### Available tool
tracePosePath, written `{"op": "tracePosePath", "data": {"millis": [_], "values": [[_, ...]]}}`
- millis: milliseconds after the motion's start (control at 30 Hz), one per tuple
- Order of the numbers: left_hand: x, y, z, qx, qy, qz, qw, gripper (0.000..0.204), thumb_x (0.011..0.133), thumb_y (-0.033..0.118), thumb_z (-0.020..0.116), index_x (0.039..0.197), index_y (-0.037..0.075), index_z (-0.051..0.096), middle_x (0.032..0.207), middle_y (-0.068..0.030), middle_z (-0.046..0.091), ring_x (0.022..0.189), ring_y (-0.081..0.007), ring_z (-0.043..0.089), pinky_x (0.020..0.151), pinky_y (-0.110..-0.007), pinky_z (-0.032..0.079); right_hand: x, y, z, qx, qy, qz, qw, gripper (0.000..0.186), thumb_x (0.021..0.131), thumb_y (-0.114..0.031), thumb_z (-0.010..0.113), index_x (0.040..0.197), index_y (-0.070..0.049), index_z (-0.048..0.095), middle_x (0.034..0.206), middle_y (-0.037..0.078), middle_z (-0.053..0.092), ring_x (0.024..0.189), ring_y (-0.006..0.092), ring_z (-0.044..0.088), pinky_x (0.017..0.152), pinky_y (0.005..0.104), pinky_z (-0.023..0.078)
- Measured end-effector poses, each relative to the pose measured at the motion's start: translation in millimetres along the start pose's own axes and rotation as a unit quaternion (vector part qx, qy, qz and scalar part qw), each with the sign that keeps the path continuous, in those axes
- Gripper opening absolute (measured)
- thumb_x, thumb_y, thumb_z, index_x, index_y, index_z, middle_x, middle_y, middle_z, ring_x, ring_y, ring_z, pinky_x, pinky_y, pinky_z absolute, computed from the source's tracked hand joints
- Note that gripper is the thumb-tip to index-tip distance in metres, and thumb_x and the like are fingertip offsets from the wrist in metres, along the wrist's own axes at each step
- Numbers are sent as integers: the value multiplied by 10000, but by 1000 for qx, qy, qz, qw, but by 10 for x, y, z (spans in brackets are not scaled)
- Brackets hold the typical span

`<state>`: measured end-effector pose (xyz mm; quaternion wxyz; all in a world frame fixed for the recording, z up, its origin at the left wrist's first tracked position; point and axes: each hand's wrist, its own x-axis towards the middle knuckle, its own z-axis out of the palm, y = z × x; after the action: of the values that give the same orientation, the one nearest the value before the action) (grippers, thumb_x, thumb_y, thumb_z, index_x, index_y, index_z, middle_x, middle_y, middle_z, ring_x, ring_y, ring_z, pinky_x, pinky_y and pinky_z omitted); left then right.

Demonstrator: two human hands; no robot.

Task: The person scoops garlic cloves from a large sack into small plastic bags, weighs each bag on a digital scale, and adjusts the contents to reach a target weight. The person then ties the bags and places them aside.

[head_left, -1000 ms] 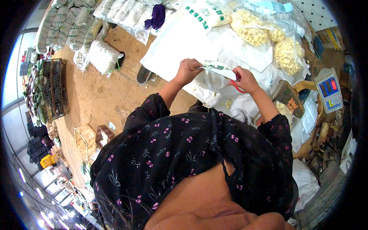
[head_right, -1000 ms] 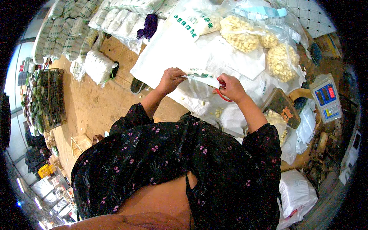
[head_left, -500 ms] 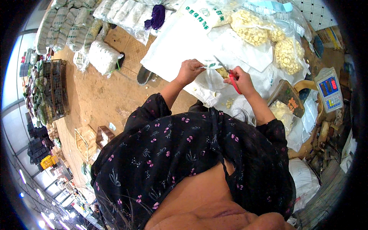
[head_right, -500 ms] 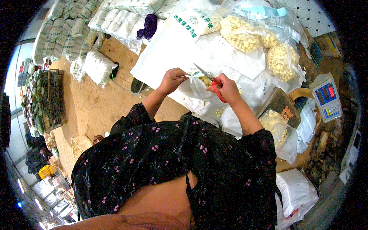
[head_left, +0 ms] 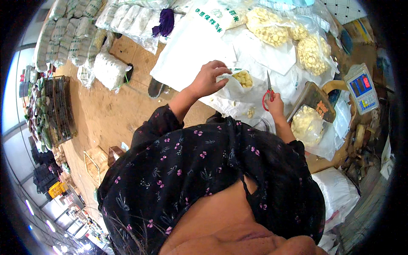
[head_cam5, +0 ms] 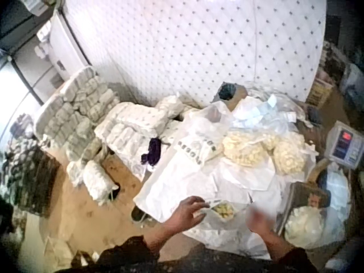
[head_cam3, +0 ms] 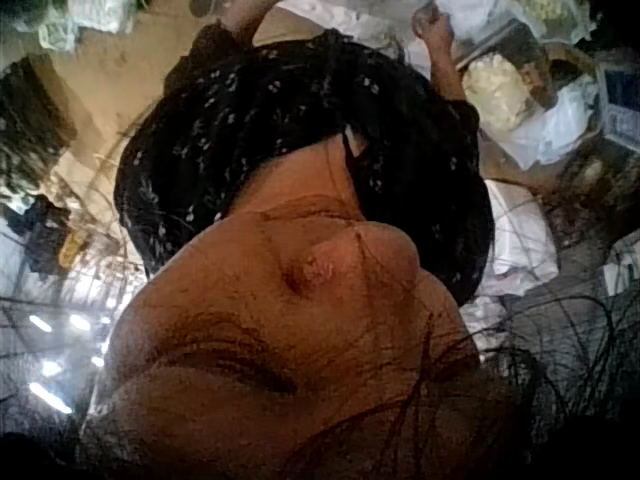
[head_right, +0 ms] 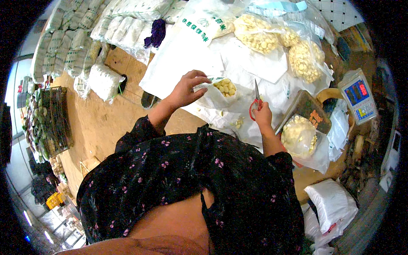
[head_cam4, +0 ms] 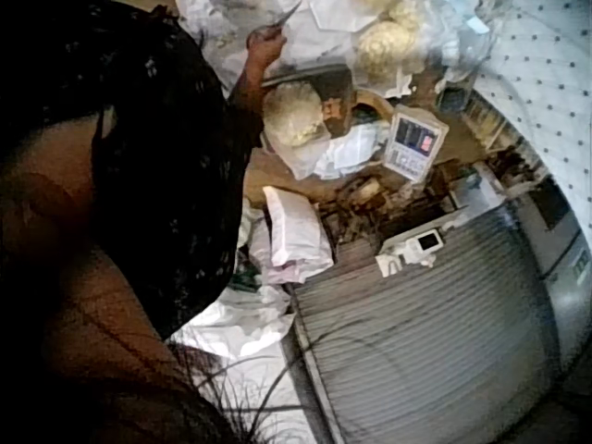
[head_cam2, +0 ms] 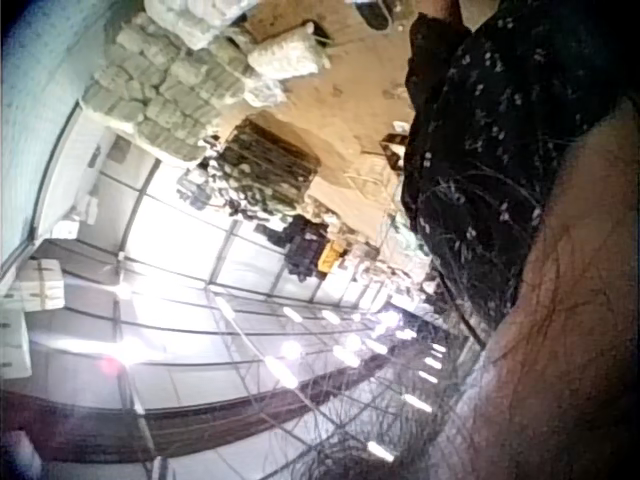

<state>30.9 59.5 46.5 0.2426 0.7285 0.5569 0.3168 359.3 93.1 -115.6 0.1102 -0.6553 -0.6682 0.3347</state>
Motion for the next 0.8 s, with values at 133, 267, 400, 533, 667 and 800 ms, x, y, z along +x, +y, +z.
{"op": "tracePosePath", "data": {"millis": [133,267,400,533,667,800], "values": [[333,84,18,84,-148,58,984,245,667,183,644,907,136,661,963,-97,535,939,-271,516,768,-370,436,13,-56,31,-130,2,-34,991,335,680,-158,654,949,-6,524,823,151,592,732,326,589,690,385,461],[517,89,12,189,-294,80,934,317,696,307,638,960,132,652,949,-112,520,932,-275,517,748,-384,444,-17,-700,-324,-73,-19,-172,982,274,724,-144,621,967,-38,549,861,148,588,776,308,587,692,387,466],[717,38,80,293,-404,109,860,395,727,465,615,931,127,636,947,-132,552,888,-293,559,745,-402,446,-385,-1830,-686,101,-112,-142,978,295,771,-185,569,1045,-75,551,873,176,608,784,337,593,685,424,470],[785,37,48,328,-473,107,811,441,710,500,622,925,115,625,859,-116,573,852,-300,567,731,-410,444,-316,-1855,-299,-18,-171,-198,965,255,760,-287,581,869,-57,607,779,182,620,760,358,603,690,465,472],[733,-51,18,279,-436,108,849,374,672,429,679,828,97,603,790,-81,566,790,-282,565,680,-397,435,-354,-1781,-219,-74,-118,-255,957,204,809,-214,484,822,-44,598,746,161,623,651,338,611,597,457,485],[729,-141,44,247,-361,163,884,373,651,409,695,800,84,588,759,-83,545,763,-282,553,665,-399,433,-513,-1742,-297,-62,-79,-286,953,177,821,-184,445,797,-53,562,703,144,608,637,328,609,557,457,476]]}}
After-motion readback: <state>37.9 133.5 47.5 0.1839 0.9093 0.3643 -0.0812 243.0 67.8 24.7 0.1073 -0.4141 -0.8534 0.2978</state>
